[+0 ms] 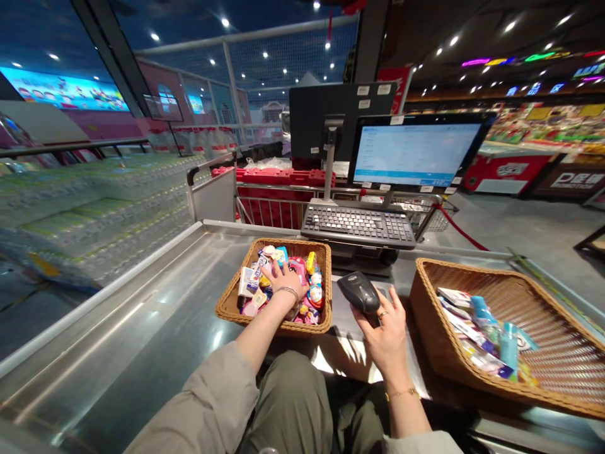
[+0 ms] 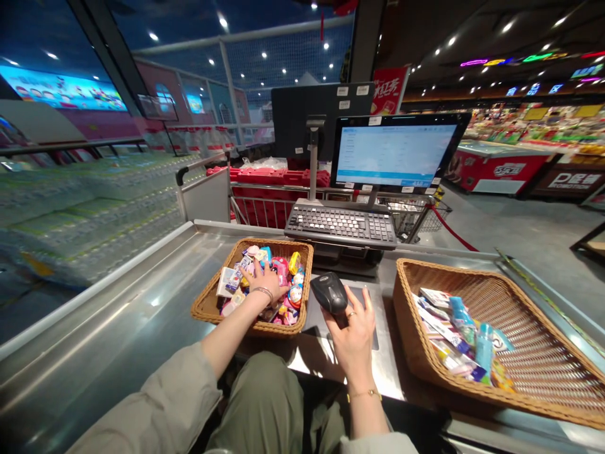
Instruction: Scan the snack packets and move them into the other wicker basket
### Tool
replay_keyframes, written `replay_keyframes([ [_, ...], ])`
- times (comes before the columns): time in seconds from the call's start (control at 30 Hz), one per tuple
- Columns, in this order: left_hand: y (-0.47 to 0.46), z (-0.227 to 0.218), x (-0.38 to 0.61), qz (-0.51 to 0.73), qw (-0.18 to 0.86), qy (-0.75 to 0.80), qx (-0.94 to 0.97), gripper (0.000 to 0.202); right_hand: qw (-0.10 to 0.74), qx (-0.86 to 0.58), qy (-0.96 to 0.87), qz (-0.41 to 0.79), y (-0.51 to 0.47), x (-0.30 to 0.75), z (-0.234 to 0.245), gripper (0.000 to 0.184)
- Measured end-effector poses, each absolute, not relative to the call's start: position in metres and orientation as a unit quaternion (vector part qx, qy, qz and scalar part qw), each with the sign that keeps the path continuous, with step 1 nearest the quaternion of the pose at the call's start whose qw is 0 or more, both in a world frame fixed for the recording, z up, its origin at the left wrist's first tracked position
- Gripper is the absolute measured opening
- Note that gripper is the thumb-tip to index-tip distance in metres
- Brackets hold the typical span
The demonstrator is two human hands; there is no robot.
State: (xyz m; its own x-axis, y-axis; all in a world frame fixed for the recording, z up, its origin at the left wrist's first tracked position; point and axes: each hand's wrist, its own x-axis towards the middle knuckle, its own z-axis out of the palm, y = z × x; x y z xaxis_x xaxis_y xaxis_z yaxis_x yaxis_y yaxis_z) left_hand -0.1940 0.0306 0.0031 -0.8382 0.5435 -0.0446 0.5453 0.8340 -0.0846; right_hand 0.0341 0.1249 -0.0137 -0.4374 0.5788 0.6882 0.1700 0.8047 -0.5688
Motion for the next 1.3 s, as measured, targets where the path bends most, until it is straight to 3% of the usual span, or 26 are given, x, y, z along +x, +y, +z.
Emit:
replay_keyframes([
  [0.17, 0.028, 0.009, -0.192, -0.025, -0.012, 0.947, 0.320, 0.062, 0.480, -0.229, -0.820, 0.213, 0.126, 0.035, -0.014, 0.032],
  [0.37, 0.013, 0.034, -0.191, 0.026, -0.119, 0.918, 0.377, 0.049, 0.476, -0.236, -0.818, 0.220, 0.127, 0.036, -0.014, 0.033],
  [0.5, -0.004, 0.051, -0.206, -0.013, -0.177, 0.888, 0.425, 0.044, 0.474, -0.237, -0.818, 0.224, 0.126, 0.036, -0.014, 0.032],
  [0.73, -0.024, 0.036, -0.243, -0.074, -0.073, 0.861, 0.497, 0.031, 0.483, -0.230, -0.817, 0.217, 0.126, 0.035, -0.014, 0.031],
  [1.07, -0.044, 0.022, -0.242, -0.030, -0.123, 0.892, 0.435, 0.028, 0.478, -0.229, -0.821, 0.214, 0.127, 0.036, -0.015, 0.035],
  [1.3, -0.033, 0.021, -0.233, -0.038, -0.094, 0.895, 0.435, 0.034, 0.479, -0.232, -0.818, 0.217, 0.127, 0.037, -0.015, 0.034],
])
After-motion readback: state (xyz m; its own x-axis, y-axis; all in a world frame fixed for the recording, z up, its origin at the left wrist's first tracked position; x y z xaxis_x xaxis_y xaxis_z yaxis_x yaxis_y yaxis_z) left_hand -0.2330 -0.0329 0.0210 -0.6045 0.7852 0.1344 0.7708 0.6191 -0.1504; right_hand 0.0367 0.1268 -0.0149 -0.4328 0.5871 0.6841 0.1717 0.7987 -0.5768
